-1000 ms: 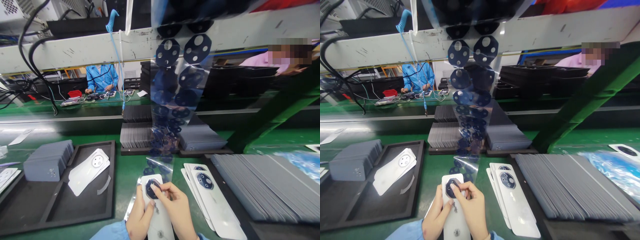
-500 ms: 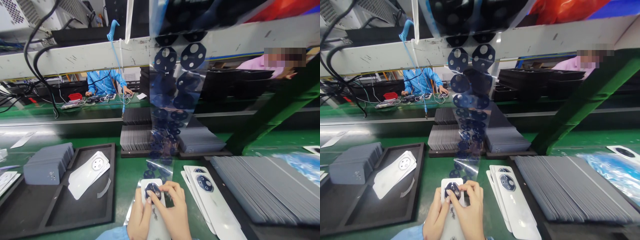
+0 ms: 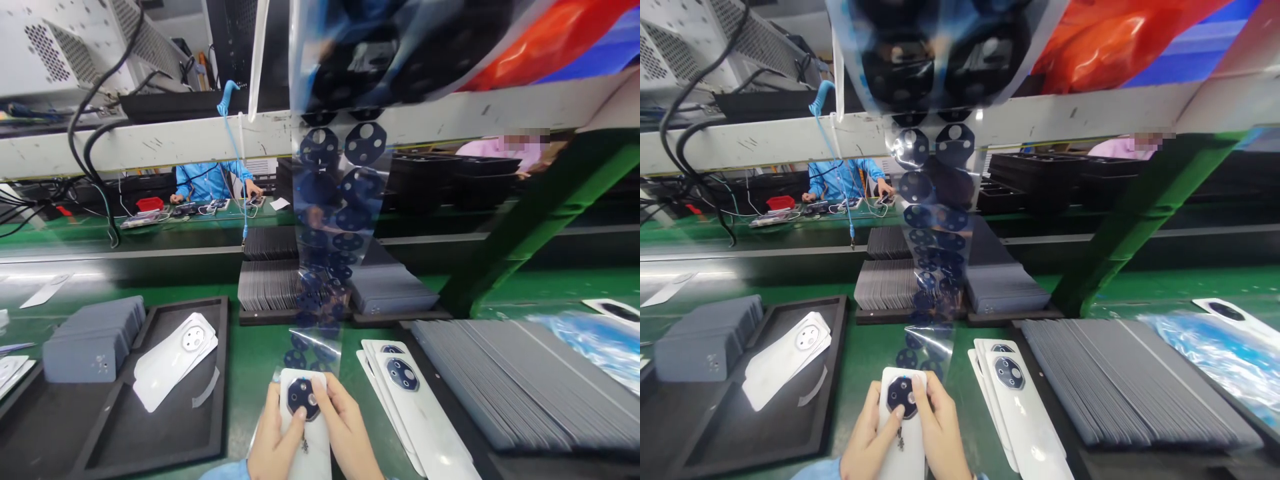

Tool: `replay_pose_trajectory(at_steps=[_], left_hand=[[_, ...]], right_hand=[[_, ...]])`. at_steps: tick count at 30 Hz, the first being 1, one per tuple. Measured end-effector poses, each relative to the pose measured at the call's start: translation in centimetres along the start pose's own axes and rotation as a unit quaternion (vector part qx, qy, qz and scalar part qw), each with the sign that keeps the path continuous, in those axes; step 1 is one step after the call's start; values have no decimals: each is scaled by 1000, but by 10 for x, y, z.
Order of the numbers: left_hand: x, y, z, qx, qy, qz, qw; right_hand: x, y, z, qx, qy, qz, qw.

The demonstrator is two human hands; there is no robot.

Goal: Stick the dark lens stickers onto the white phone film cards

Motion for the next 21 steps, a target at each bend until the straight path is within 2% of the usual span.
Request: replay_pose_trajectory(at_steps=[3,5,8,10,12,14,15,17,19,21], left_hand=[[-2,3,-1,-42,-12,-2,999],[1,4,-1,-69,-1,-7,998],[6,5,1,-69,-3,-1,998],[1,7,4,-40,-57,31,997],[-10,19,6,-37,-126,77,988],[-25,47,8,-100,-167,113,974],[-33,67,9,-157,-171,119,965],[-47,112,12,-276,-168,138,936],[-54,156,17,-376,-158,184,895],[-54,189,25,-438,-155,260,847]], right_hand=[[0,-5,-1,44,-12,51,998],[-1,-8,-3,51,-13,76,996],[-4,-12,-2,69,-10,76,995],[-6,-7,4,73,-9,59,996],[-7,12,12,19,-4,15,1000],[-6,42,21,-73,3,-72,995],[-5,60,25,-112,5,-133,985],[-1,94,30,-143,14,-257,956],[7,118,34,-139,43,-394,907],[17,125,35,-133,93,-517,841]])
Point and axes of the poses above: each hand's wrist, its own z-axis towards the middle knuckle, its own y-axis out of the back of the hand, x = y × z, the point moved 3 cm from there along z, towards the middle knuckle, and after that the axes turned 15 degrees about y, right-handed, at the moved point
